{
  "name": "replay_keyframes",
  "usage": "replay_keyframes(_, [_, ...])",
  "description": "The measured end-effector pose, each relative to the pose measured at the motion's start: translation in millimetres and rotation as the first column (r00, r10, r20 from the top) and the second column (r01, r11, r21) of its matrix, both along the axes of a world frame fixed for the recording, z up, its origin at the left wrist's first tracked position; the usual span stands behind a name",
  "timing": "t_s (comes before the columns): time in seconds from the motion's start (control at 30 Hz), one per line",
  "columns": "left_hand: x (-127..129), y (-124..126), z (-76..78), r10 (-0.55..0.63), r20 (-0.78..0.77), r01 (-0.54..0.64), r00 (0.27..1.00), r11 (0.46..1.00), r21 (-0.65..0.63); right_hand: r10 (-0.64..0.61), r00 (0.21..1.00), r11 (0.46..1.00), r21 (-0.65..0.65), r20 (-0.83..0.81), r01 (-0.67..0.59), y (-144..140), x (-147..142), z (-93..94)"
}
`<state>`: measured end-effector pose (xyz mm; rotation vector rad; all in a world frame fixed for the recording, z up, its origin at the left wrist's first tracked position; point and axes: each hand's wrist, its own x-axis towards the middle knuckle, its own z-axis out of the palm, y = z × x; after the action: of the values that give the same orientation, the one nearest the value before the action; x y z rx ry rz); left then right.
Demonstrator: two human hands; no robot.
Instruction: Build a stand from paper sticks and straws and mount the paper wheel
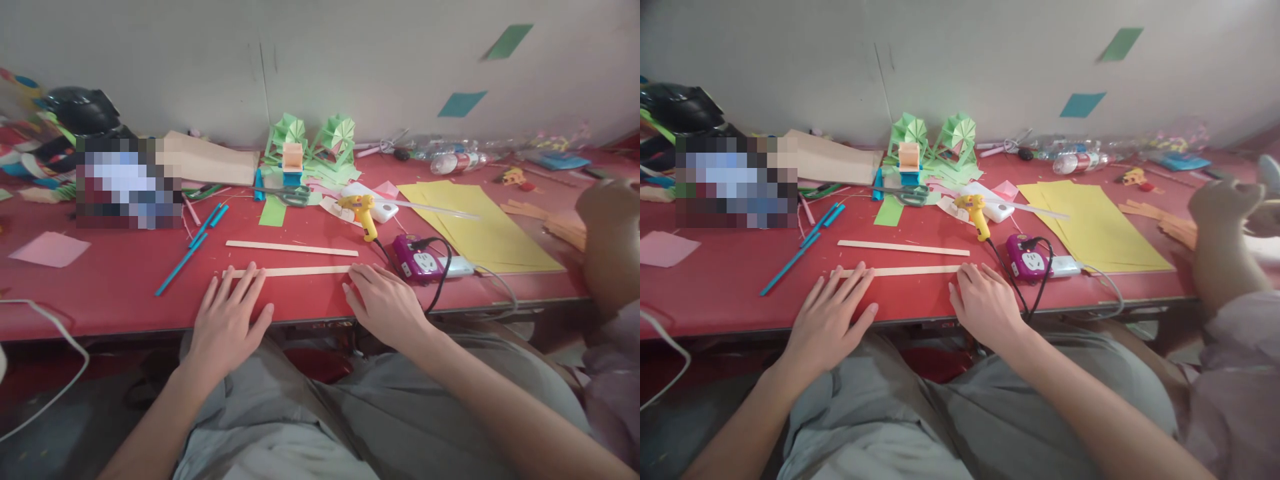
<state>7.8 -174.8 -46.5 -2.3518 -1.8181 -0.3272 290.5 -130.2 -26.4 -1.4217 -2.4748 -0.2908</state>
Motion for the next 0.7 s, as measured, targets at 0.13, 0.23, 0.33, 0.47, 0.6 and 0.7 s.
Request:
replay_keyframes(0.13, [-5.2,1.0,-3.4,-0.024,0.015,0.024,1.000,1.000,0.006,-0.006,1.000,1.000,-0.022,0.007,0.006,-0.5,0.0,1.0])
replay_keyframes(0.23, [-9.2,2.0,-6.1,-0.038,0.012,0.038,0.999,0.999,0.010,-0.016,1.000,0.999,-0.038,0.012,0.016,-0.6,0.3,1.4])
replay_keyframes(0.33, [-11.4,2.8,-6.4,-0.029,0.007,0.029,1.000,1.000,0.001,-0.018,1.000,0.999,-0.043,0.013,0.019,0.0,0.6,2.1])
replay_keyframes(0.47, [-11.7,2.7,-4.9,-0.026,-0.012,0.027,1.000,1.000,0.009,-0.043,0.999,0.996,-0.074,0.025,0.045,1.8,0.5,5.1])
replay_keyframes(0.6, [-9.0,1.0,-4.7,-0.002,-0.028,0.003,1.000,1.000,0.022,-0.061,0.995,0.995,-0.072,0.074,0.066,2.5,-2.4,8.1])
replay_keyframes(0.7, [-4.4,0.2,-5.6,0.029,-0.015,-0.029,0.999,0.999,0.028,-0.050,0.987,0.996,-0.060,0.150,0.060,1.8,-8.0,9.1])
